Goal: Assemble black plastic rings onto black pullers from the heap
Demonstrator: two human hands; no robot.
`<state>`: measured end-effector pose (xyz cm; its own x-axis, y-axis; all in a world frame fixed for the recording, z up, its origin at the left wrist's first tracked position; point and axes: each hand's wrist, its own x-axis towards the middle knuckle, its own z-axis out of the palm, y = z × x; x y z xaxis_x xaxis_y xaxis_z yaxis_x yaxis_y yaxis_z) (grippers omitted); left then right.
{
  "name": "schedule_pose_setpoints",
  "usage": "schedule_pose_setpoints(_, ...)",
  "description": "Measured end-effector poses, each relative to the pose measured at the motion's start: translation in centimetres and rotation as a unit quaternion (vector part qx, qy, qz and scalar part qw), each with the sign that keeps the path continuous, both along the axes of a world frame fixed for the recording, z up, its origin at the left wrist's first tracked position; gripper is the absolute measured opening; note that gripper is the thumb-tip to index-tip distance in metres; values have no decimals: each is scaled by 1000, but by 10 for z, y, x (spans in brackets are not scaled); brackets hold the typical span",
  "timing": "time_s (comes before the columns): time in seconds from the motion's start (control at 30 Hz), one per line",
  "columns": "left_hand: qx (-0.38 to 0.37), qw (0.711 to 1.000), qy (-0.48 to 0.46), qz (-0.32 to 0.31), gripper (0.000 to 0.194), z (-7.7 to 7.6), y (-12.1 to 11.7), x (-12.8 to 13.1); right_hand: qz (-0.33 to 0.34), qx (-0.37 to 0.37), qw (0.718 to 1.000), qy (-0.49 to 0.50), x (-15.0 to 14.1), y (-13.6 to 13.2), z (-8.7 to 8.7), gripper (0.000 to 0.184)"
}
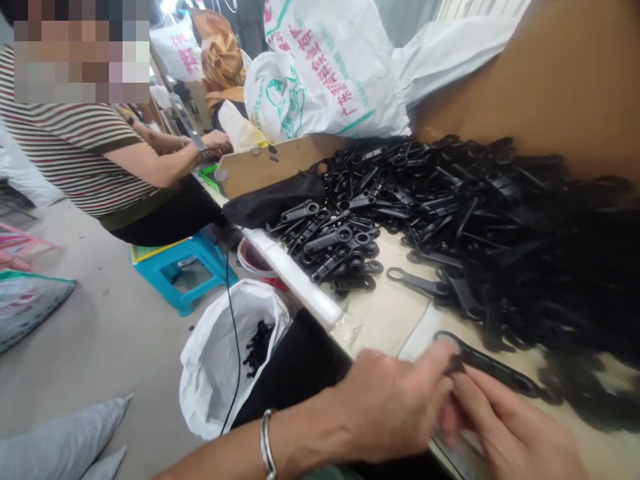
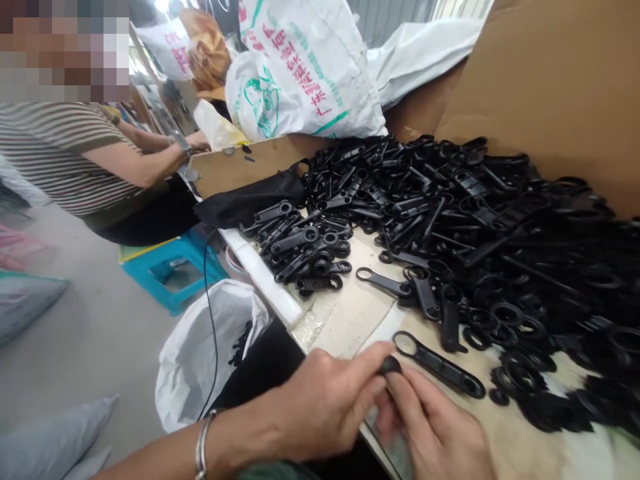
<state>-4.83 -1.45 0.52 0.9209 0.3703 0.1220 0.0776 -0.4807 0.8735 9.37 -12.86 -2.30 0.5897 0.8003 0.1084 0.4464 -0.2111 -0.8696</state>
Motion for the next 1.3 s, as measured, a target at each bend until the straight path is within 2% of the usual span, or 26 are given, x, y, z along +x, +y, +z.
schedule_pose_setpoints(0.07, 87, 996, 12, 23, 41, -1, 9, -3, 37, -16, 999, 9, -2, 13, 13, 46)
schedule_pose_setpoints(0.13, 193, 978, 5, 83, 43, 0, 26, -7, 12, -17, 999, -33, 8, 13, 17, 42)
schedule_pose_setpoints(0.23, 324, 923, -46, 204, 41, 2, 64, -12, -90, -32, 977, -189, 36, -11, 15, 47)
schedule_pose_setpoints(0.33, 414, 873, -32, 256, 42, 1, 107, -6, -108, -76, 943, -306, 57, -39, 11, 57)
schedule_pose_setpoints(0.4, 442, 859, 30, 258, 44, 0, 128, 1, -80, -109, 928, -347, 63, -48, 5, 63)
schedule_pose_setpoints(0.47, 451, 852, 79, 255, 45, 2, 140, 9, -67, -138, 917, -369, 64, -49, -1, 63)
schedule_pose_setpoints(0.57, 455, 849, 104, 249, 47, 8, 141, 15, -69, -147, 910, -382, 62, -43, -6, 50)
schedule_pose_setpoints(0.63, 458, 849, 101, 246, 48, 10, 136, 14, -62, -124, 914, -380, 60, -41, -5, 44)
schedule_pose_setpoints(0.7, 461, 846, 90, 251, 49, 8, 132, 10, -65, -85, 931, -348, 53, -42, 0, 39)
schedule_pose_setpoints(0.77, 468, 842, 69, 261, 49, 2, 131, 5, -99, -46, 962, -250, 40, -45, 8, 34)
schedule_pose_setpoints(0.83, 472, 839, 38, 269, 48, -4, 128, 2, -144, -23, 987, -67, 22, -48, 15, 33)
schedule_pose_setpoints(0.9, 459, 844, -11, 277, 44, -9, 117, 0, -162, 7, 975, 152, 4, -48, 20, 37)
schedule_pose_setpoints(0.97, 402, 867, -85, 282, 38, -11, 95, 2, -144, 50, 938, 312, -11, -46, 23, 40)
schedule_pose_setpoints(1.0, 342, 892, -116, 272, 36, -10, 79, 5, -130, 68, 921, 360, -17, -44, 24, 40)
schedule_pose_setpoints(1.03, 256, 924, -141, 248, 35, -10, 62, 8, -114, 78, 911, 389, -21, -42, 24, 40)
schedule_pose_setpoints(1.07, 132, 962, -131, 198, 38, -9, 44, 12, -96, 80, 907, 402, -24, -40, 25, 40)
schedule_pose_setpoints(1.1, -20, 986, -97, 132, 40, -8, 26, 17, -72, 67, 912, 399, -24, -39, 26, 40)
schedule_pose_setpoints(1.13, -169, 981, -61, 71, 41, -8, 11, 22, -42, 37, 924, 378, -22, -39, 27, 39)
schedule_pose_setpoints(1.2, -390, 920, -24, 20, 40, -9, -11, 32, -6, -42, 967, 251, -11, -43, 29, 39)
schedule_pose_setpoints(1.23, -458, 889, -24, 20, 37, -10, -17, 36, -17, -70, 987, 144, -1, -47, 30, 39)
schedule_pose_setpoints(1.27, -502, 864, -29, 31, 35, -10, -20, 40, -47, -89, 995, 18, 11, -51, 30, 39)
schedule_pose_setpoints(1.3, -529, 847, -33, 43, 33, -11, -21, 42, -96, -87, 985, -117, 26, -56, 29, 40)
